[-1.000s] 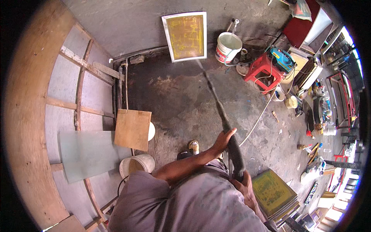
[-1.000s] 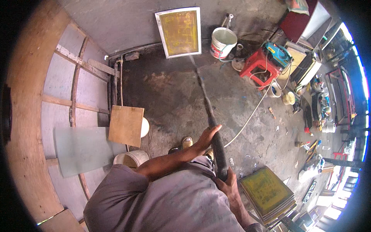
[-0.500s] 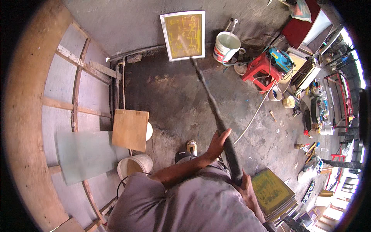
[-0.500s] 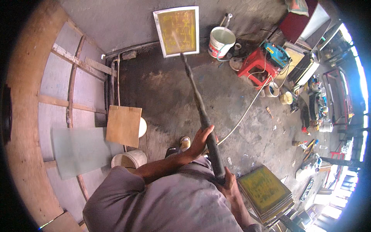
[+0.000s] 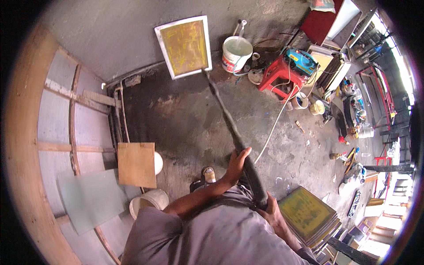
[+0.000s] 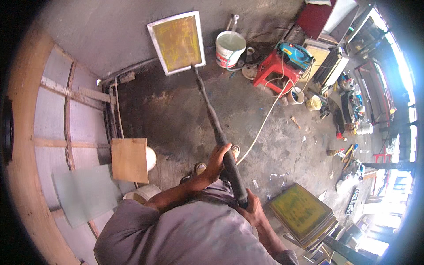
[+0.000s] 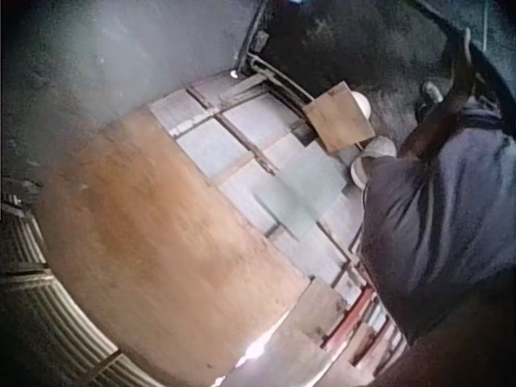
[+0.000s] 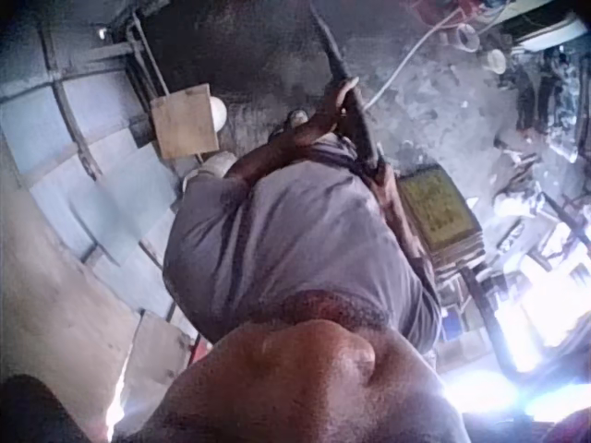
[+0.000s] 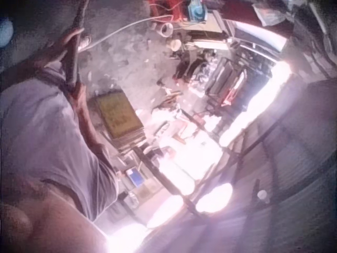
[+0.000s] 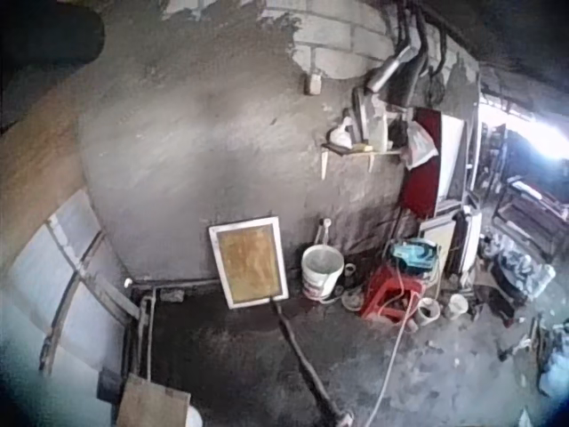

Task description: The person uses a pressure washer to clean several framed mesh screens in a workshop. They spray each screen, flip it to clean both sides, and place it aside after washing.

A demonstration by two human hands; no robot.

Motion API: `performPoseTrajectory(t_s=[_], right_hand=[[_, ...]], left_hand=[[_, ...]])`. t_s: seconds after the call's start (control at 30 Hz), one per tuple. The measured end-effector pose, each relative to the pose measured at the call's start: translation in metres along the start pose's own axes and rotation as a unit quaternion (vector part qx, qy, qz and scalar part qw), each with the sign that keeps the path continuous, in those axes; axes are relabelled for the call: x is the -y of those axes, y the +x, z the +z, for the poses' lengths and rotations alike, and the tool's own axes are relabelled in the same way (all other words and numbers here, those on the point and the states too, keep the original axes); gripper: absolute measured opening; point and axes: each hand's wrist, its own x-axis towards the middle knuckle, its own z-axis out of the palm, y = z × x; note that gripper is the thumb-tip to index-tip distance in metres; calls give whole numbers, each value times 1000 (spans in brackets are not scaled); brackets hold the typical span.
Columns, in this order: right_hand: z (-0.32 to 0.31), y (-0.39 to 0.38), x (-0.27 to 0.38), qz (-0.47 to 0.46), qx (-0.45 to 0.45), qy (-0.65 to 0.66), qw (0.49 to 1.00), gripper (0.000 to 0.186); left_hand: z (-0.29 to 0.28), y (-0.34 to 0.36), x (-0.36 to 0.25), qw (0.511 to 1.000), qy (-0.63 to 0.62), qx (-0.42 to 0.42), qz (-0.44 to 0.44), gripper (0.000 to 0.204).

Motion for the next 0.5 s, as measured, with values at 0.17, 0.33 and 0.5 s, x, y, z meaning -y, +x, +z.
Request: performPoseTrajectory(t_s=[0.17,0.33,0.5], right_hand=[[-42,58,2,-111,-80,-32,990,51],[-99,129,-28,-8,-44,-70,996,43],[-198,224,-26,44,-58,-29,997,34]], left_hand=[[30,44,64,895,-289,-39,-339,44],[46,159,34,838,-291,-58,-458,50],[106,268,84,868,-217,-71,-441,53]])
